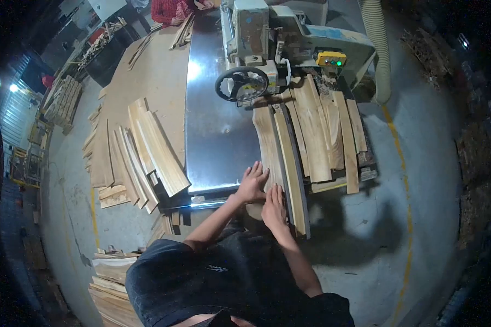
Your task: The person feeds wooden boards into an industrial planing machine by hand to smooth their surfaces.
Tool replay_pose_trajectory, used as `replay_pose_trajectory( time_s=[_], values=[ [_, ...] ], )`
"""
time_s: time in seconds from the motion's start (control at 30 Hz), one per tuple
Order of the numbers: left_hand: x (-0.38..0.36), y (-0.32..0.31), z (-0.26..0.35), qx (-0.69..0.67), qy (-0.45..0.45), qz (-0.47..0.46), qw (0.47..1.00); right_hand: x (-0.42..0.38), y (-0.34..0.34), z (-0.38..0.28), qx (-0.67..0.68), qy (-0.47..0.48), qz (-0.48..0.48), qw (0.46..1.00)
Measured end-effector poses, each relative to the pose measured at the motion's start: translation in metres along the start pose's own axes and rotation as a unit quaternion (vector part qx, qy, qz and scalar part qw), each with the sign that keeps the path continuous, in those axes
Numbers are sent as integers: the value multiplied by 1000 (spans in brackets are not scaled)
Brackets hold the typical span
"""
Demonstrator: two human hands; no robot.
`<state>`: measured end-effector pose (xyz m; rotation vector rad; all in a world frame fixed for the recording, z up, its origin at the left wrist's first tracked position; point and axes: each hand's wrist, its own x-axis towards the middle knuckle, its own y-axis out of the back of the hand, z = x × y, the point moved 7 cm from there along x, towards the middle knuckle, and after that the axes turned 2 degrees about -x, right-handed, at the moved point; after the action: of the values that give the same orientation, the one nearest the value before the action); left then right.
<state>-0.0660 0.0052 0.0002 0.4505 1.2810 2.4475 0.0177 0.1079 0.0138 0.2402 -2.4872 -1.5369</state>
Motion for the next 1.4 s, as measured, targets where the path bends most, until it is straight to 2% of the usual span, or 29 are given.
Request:
replay_pose_trajectory(
  time_s=[0.17, 0.23, 0.33, 0.37, 0.4, 0.47, 0.53, 0.6, 0.63, 0.73, 0.8, 0.83, 0.87, 0.93, 0.97, 1.0, 1.07, 1.1, 1.13, 1.2, 1.23, 1.27, 1.33, 1.4],
  values=[
    [61, 29, -43, -15, 16, -4, 1000, 83, -14, 9, 39, -26, -58, 997],
    [83, 36, -55, 33, 26, -64, 997, 118, -24, 15, 57, -36, -80, 995],
    [95, 44, -69, -5, 51, 23, 998, 153, -31, 20, 19, -80, -151, 985],
    [91, 50, -72, -22, 72, 79, 994, 162, -30, 18, 13, -74, -151, 986],
    [86, 46, -74, -25, 74, 85, 993, 168, -31, 18, 3, -79, -156, 985],
    [72, 49, -87, -67, 87, 192, 975, 183, -33, 16, -12, -80, -160, 984],
    [55, 65, -93, -68, 80, 199, 974, 199, -28, 13, -14, -84, -148, 985],
    [23, 91, -104, -60, 123, 214, 967, 216, -26, 9, -20, -82, -177, 981],
    [2, 109, -115, -17, 178, 258, 949, 224, -29, 14, -31, -93, -175, 980],
    [-68, 167, -149, 94, 354, 364, 856, 254, -43, 29, -53, -71, -169, 982],
    [-110, 197, -165, 137, 483, 356, 788, 271, -46, 35, -29, -38, -181, 982],
    [-128, 201, -176, 130, 519, 349, 769, 278, -48, 39, -37, -19, -187, 982],
    [-141, 210, -178, 141, 540, 370, 743, 287, -49, 42, -45, -2, -185, 982],
    [-158, 207, -192, 145, 543, 367, 742, 303, -48, 44, -32, 13, -181, 983],
    [-160, 206, -192, 155, 516, 375, 754, 308, -44, 42, -23, 25, -154, 987],
    [-162, 202, -190, 156, 515, 372, 757, 307, -44, 44, -21, 21, -154, 988],
    [-159, 196, -191, 37, 474, 431, 767, 308, -34, 37, 40, 61, -71, 995],
    [-157, 208, -175, 61, 498, 401, 766, 295, -29, 28, 18, 61, -26, 998],
    [-161, 212, -170, 65, 499, 403, 764, 279, -34, 20, 21, 64, -26, 997],
    [-179, 216, -166, 139, 597, 366, 700, 241, -39, 14, -39, 8, -3, 999],
    [-192, 208, -182, 115, 623, 337, 697, 219, -41, 6, -75, -2, 2, 997],
    [-203, 202, -194, 169, 631, 336, 679, 197, -40, 1, -112, -18, 11, 994],
    [-209, 209, -198, 128, 618, 268, 728, 156, -38, -5, -102, -6, 25, 994],
    [-204, 225, -183, 141, 606, 232, 747, 121, -32, -9, -55, 0, 28, 998]
  ],
)
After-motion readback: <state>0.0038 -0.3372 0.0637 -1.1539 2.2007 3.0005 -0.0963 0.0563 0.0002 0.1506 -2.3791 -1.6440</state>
